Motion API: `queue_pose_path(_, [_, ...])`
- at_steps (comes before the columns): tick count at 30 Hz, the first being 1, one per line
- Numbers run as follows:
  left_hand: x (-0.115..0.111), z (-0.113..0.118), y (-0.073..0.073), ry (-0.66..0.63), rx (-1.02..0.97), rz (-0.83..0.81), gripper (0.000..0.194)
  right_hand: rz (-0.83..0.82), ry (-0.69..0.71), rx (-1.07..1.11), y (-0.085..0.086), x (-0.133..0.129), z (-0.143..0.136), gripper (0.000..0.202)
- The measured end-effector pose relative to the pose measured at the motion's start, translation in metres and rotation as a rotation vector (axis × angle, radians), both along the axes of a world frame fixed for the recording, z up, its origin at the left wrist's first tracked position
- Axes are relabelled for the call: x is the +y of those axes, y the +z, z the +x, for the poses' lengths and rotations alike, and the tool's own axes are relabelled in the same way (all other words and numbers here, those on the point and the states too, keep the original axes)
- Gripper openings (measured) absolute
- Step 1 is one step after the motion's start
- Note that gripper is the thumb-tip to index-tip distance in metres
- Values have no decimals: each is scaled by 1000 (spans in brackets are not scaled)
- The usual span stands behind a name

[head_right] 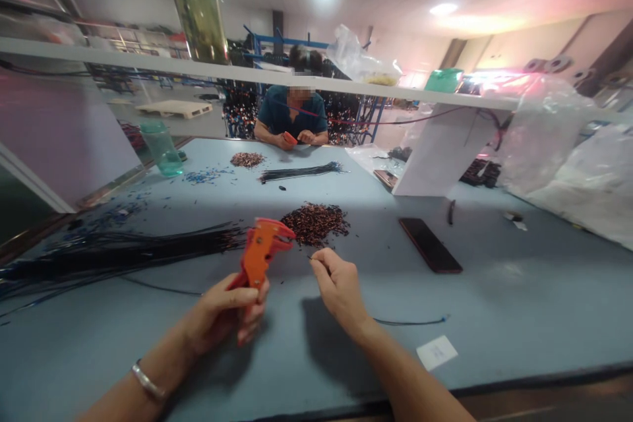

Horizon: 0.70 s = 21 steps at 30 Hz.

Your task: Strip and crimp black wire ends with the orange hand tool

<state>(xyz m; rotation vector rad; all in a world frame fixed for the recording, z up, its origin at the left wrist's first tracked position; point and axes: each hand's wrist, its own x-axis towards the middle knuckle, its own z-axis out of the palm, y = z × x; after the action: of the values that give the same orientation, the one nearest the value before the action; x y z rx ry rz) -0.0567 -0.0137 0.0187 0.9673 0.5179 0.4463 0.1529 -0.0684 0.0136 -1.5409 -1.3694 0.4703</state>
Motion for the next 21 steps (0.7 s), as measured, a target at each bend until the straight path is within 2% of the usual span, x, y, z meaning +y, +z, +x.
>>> queue_pose_path(2, [4,-5,5,90,-89,-43,24,-12,-23,11,-1,2,2,22])
queue_pose_path(4, [6,-7,8,128,-115,-41,23,-16,-29,15,-2,3,3,23])
queue_pose_path(9, [3,0,7,118,-51,53,25,-33,-13,15,-4,2,-1,23])
queue_pose_path(11, [1,5,5,117,3,171,26,-48,10,23,-5,1,-3,23])
queue_pose_path(14, [1,9,3,127,119,438,25,-83,65,76,-6,0,-4,24])
queue_pose_path(18, [1,10,0,210,302,836,18,-142,115,206,-6,0,-5,22])
queue_pose_path(21, [-2,10,-5,263,434,1058,13,-206,124,316,-5,1,-6,20])
